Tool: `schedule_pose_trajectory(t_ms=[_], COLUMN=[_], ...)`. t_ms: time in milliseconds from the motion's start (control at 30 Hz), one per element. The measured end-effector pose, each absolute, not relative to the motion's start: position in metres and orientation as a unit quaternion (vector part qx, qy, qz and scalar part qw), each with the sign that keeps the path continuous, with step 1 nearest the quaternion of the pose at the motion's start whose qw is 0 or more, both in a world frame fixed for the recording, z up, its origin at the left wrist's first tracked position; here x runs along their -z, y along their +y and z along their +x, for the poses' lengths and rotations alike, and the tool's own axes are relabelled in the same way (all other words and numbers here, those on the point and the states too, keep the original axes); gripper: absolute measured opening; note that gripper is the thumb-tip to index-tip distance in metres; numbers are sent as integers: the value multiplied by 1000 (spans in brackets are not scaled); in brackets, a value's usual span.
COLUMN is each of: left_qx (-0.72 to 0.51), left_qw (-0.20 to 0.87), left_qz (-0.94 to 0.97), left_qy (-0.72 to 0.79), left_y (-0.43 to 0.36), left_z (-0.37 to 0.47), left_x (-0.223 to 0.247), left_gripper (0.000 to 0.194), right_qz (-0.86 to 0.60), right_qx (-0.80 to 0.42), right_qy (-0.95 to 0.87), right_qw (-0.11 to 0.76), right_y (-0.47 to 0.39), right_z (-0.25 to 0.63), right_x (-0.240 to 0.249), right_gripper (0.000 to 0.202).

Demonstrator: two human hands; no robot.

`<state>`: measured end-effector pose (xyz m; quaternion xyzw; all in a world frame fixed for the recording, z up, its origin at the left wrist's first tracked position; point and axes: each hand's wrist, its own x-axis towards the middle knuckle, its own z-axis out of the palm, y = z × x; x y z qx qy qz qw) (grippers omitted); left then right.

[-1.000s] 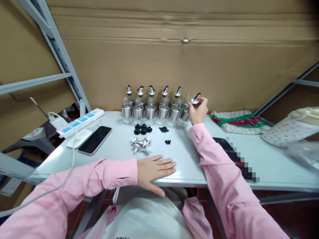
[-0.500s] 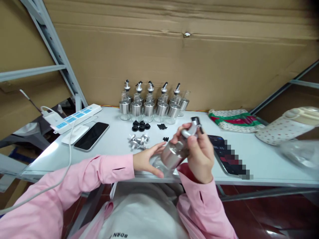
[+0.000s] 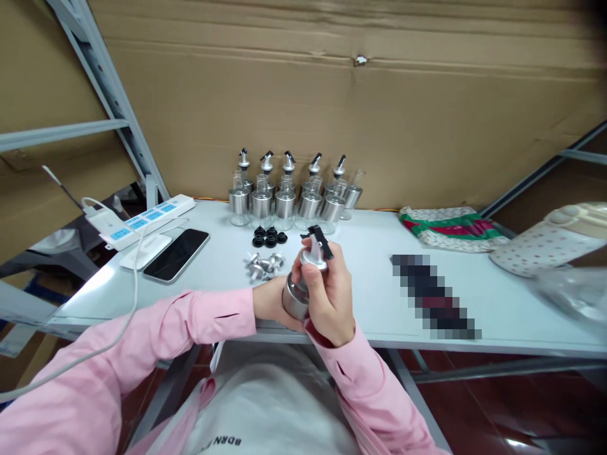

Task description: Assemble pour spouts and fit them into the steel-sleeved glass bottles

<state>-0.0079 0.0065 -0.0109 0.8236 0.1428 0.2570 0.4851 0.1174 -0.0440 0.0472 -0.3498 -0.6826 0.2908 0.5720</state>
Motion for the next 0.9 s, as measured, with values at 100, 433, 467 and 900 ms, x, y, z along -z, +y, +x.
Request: schedule_pose_trajectory(t_ms=[100, 433, 467, 900], left_qx=[-236, -267, -262, -292], left_qw=[479, 554, 561, 639], left_qz=[829, 772, 769, 688], left_qy=[164, 160, 160, 181], left_y=[6, 4, 4, 3], left_z=[-7, -6, -6, -6], left_x=[12, 5, 4, 12], left_gripper=[49, 57, 56, 88], right_qz=[-360, -339, -332, -291], right_qx=[-269, -492, -490, -275], right_qy=[-657, -515, -513, -600], right_qw=[605, 616, 622, 692], right_y=[-44, -35, -35, -24], right_z=[114, 119, 121, 166], right_x=[-51, -73, -71, -108], right_gripper=[31, 41, 41, 29])
